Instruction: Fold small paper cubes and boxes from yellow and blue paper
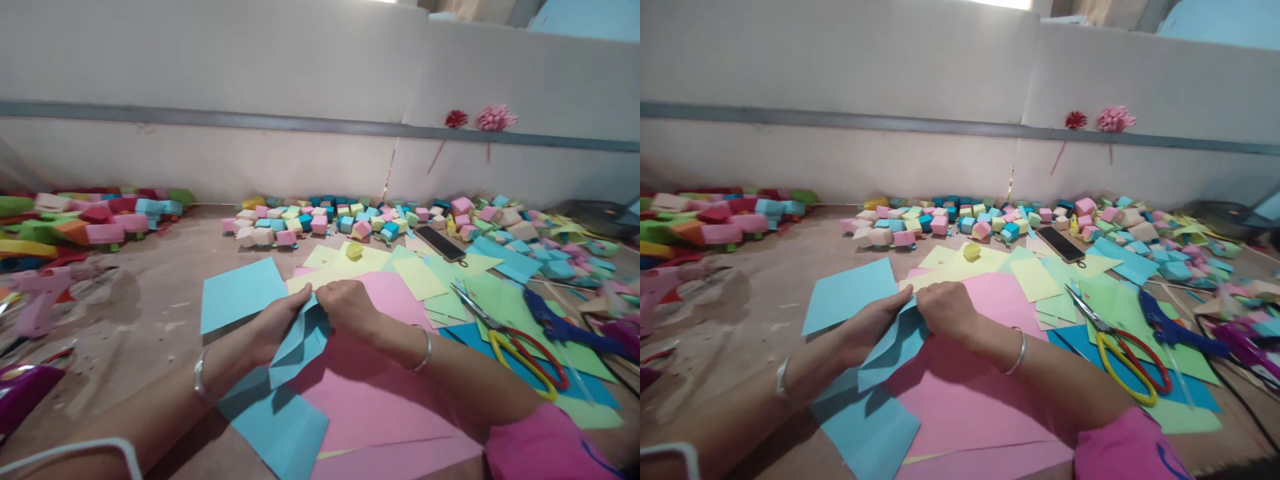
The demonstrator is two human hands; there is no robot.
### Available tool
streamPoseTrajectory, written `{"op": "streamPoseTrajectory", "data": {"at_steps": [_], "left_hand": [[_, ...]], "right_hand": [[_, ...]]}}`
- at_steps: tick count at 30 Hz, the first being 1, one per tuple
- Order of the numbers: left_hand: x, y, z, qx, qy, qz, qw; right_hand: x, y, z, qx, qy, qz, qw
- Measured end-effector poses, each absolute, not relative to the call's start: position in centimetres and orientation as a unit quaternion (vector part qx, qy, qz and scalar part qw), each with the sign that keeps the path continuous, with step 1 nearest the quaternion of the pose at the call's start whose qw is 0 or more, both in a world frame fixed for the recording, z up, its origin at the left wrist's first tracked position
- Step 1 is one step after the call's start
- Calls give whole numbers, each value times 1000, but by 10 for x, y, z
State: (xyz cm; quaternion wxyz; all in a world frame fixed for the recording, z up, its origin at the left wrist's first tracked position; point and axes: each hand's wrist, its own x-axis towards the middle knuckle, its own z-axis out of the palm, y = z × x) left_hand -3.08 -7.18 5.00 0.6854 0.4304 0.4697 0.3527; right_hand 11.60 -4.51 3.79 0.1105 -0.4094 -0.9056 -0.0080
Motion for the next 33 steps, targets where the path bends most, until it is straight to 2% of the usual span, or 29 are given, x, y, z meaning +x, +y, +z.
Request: {"op": "streamPoseTrajectory", "data": {"at_steps": [1,3,7,9,11,13,14,17,21,23,25,28,30,33], "left_hand": [[-32,-71,50,374,451,305,750],[-36,-67,47,286,432,256,816],[-44,-55,38,249,432,246,831],[-48,-49,36,278,418,254,827],[-50,-45,36,301,421,274,811],[-50,-45,36,314,439,302,786],[-49,-47,35,335,454,330,757],[-41,-54,31,460,468,416,629],[-36,-58,19,607,431,435,506],[-38,-57,12,640,455,426,450],[-42,-55,7,649,491,429,393],[-47,-50,2,644,517,439,354],[-49,-48,0,641,524,428,363],[-51,-47,-3,645,524,405,381]], "right_hand": [[116,-44,38,-407,-907,-10,112],[117,-43,40,-406,-907,-5,109],[121,-35,43,-418,-901,45,105],[123,-27,43,-436,-879,114,154],[127,-18,40,-466,-809,247,258],[128,-9,34,-493,-670,426,355],[127,-6,30,-495,-639,460,368],[120,-6,19,-486,-596,502,396],[105,-20,7,-460,-565,535,427],[101,-25,4,-464,-556,538,431],[102,-27,2,-488,-597,495,401],[106,-28,4,-519,-708,328,350],[109,-27,5,-514,-740,223,372],[110,-27,4,-473,-747,146,444]]}}
